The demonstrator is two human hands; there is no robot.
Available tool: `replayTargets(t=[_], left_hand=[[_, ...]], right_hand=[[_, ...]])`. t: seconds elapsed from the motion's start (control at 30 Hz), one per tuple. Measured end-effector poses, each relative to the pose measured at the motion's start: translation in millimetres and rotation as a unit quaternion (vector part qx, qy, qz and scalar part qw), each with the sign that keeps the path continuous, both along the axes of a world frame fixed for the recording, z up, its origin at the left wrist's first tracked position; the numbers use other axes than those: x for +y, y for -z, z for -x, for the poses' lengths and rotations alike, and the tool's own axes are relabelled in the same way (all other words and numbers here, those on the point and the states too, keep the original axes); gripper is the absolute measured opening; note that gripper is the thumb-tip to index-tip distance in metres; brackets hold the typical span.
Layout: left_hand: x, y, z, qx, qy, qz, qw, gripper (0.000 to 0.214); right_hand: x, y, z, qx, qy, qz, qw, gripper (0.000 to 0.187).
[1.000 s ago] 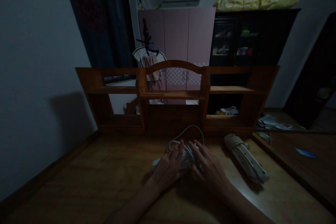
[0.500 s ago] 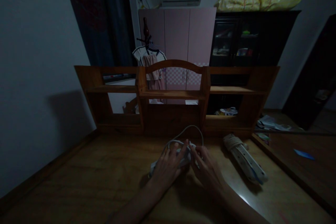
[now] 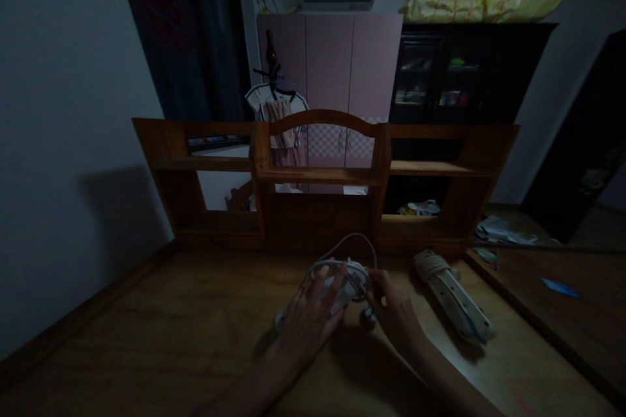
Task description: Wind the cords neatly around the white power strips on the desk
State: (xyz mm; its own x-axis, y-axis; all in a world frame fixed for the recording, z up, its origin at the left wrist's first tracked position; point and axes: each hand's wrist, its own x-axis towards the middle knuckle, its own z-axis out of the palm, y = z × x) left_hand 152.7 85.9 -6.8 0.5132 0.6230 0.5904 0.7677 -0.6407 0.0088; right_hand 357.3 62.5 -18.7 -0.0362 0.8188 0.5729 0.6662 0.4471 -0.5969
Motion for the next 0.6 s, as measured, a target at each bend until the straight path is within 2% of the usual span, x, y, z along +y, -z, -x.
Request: replayTargets(t=[0.2, 0.3, 0.47, 0.6], left_hand=[[-4.4, -13.2, 4.8, 0.048, 0.074, 0.004, 0.996, 0.068], [-5.5, -14.5, 5.9, 0.061, 0.104, -0.012, 0.993, 0.068], [-1.3, -9.2, 7.9, 0.06, 0.113, -0.025, 0.992, 0.067], [3.0, -6.2, 9.7, 0.046, 0.1, -0.001, 0.994, 0.068]], right_hand=[[4.0, -8.7, -11.4, 0.084, 0.05, 0.015, 0.995, 0.017], [6.6, -12.7, -19.5, 0.154, 0.037, 0.043, 0.986, 0.026], [11.0, -12.3, -23.6, 0.291, -0.03, 0.126, 0.948, 0.035], [13.7, -5.8, -19.5, 0.365, -0.038, 0.168, 0.915, 0.036]])
